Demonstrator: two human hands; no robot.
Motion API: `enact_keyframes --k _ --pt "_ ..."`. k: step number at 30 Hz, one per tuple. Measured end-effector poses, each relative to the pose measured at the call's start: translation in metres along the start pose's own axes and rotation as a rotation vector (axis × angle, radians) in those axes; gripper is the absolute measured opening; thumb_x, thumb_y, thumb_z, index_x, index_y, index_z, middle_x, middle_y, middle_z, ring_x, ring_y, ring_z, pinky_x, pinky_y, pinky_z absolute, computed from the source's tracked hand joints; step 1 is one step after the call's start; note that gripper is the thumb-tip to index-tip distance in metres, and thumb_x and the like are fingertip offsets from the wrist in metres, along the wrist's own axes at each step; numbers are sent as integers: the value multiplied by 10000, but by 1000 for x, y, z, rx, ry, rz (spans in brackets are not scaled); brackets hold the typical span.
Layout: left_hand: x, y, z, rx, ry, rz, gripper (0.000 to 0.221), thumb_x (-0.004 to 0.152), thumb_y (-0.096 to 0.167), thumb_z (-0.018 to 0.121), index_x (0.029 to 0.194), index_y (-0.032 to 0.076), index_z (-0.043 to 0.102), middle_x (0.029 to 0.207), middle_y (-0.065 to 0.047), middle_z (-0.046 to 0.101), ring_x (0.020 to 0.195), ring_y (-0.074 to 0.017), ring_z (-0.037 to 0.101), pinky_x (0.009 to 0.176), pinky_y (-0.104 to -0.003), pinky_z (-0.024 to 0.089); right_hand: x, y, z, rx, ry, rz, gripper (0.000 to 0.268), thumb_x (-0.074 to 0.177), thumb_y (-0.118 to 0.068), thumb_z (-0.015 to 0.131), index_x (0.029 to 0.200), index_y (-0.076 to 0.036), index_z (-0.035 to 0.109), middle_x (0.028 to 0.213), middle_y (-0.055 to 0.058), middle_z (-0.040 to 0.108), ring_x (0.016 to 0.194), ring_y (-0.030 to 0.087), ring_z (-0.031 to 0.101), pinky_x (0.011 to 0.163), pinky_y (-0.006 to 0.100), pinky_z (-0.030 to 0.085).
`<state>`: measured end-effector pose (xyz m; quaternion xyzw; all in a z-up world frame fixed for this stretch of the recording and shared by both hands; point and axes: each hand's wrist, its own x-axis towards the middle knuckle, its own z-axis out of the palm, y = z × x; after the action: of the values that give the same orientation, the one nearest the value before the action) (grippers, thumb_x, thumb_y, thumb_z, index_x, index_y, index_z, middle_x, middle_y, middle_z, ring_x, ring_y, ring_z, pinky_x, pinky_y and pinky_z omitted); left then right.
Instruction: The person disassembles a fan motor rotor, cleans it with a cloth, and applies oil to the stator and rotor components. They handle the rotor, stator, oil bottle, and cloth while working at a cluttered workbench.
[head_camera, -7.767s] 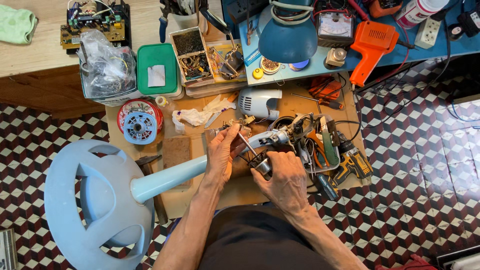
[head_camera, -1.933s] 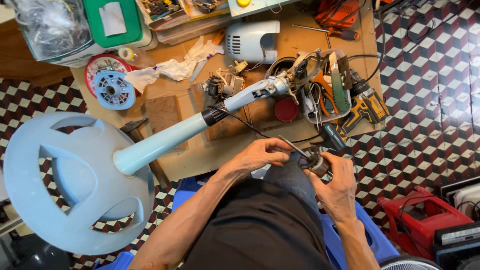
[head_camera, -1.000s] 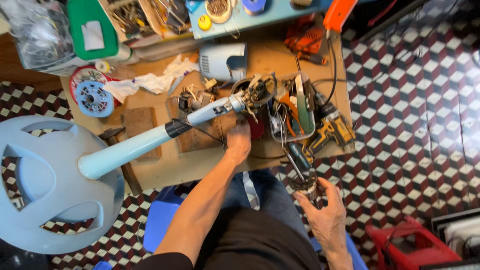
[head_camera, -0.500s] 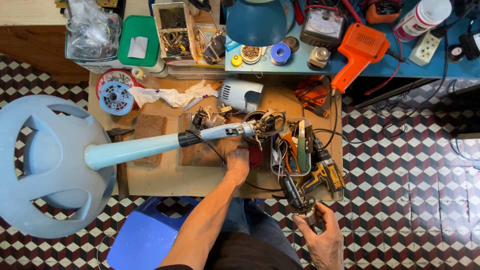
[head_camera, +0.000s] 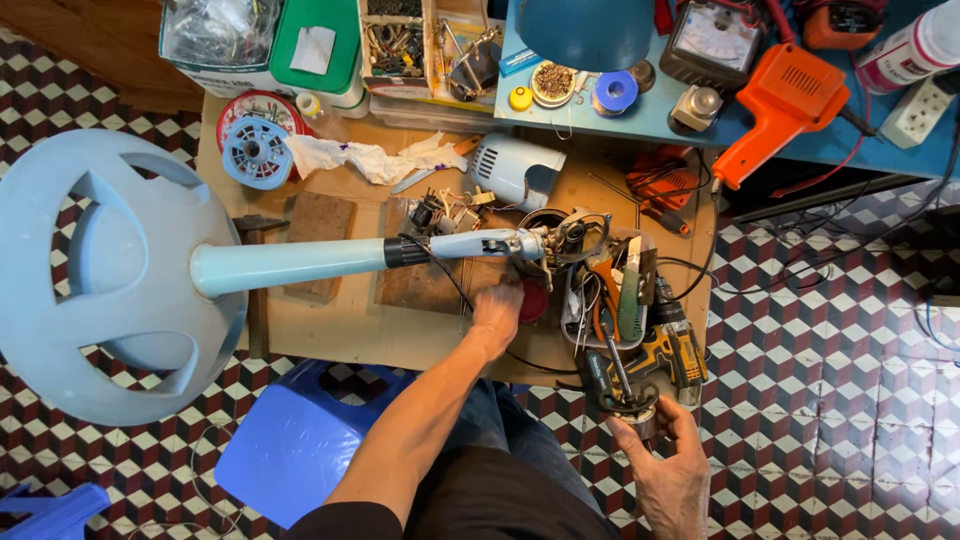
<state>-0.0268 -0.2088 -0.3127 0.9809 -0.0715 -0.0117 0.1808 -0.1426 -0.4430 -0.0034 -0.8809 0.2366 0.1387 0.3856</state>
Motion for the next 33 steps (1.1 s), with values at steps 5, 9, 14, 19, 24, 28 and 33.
enact_keyframes --k 5,9,14,19,24,28,33 --pt "0 -5 0 -92 -2 -45 158 902 121 605 1034 78 679 996 -152 698 953 -353 654 794 -503 530 -4 2 3 8 11 -103 676 748 -393 832 1268 -25 608 1134 140 693 1107 252 654 963 423 532" --pt "6 -6 -23 -131 36 -44 169 859 181 667 986 70 685 930 -165 708 890 -364 668 785 -496 539 -10 -5 7 60 -66 175 694 825 -407 833 1387 -66 612 1074 192 742 862 417 703 825 505 596" --pt "4 4 -61 -183 -53 -82 127 875 151 656 981 89 685 880 -174 706 862 -389 682 769 -510 551 -16 -9 8 34 0 -135 637 785 -394 813 1261 -20 616 1072 126 714 1040 226 681 916 385 549" --pt "-1 14 -97 -241 -26 -105 307 828 160 709 1111 53 661 948 -190 681 838 -421 665 725 -528 541 -21 -16 10 74 -7 -143 604 787 -377 810 1249 -31 632 1068 112 709 1008 220 673 887 382 551" --pt "-5 19 -99 -306 73 -88 309 814 155 731 1113 90 689 1033 -180 672 849 -411 668 718 -514 546 -23 -17 9 88 9 -146 579 797 -375 807 1236 -34 644 1075 108 703 1020 211 660 906 380 539" --pt "0 16 -88 -278 64 -89 211 839 169 725 1035 91 721 1022 -162 682 871 -400 671 749 -499 551 -24 -18 10 131 7 -121 584 792 -377 809 1237 -38 642 1084 97 706 1033 199 662 915 372 537" --pt "0 17 -84 -268 77 -133 124 876 184 717 940 80 742 989 -146 697 886 -388 673 768 -491 547 -23 -17 9 167 -1 -122 600 788 -385 805 1243 -34 632 1089 101 692 1018 205 674 884 359 561"
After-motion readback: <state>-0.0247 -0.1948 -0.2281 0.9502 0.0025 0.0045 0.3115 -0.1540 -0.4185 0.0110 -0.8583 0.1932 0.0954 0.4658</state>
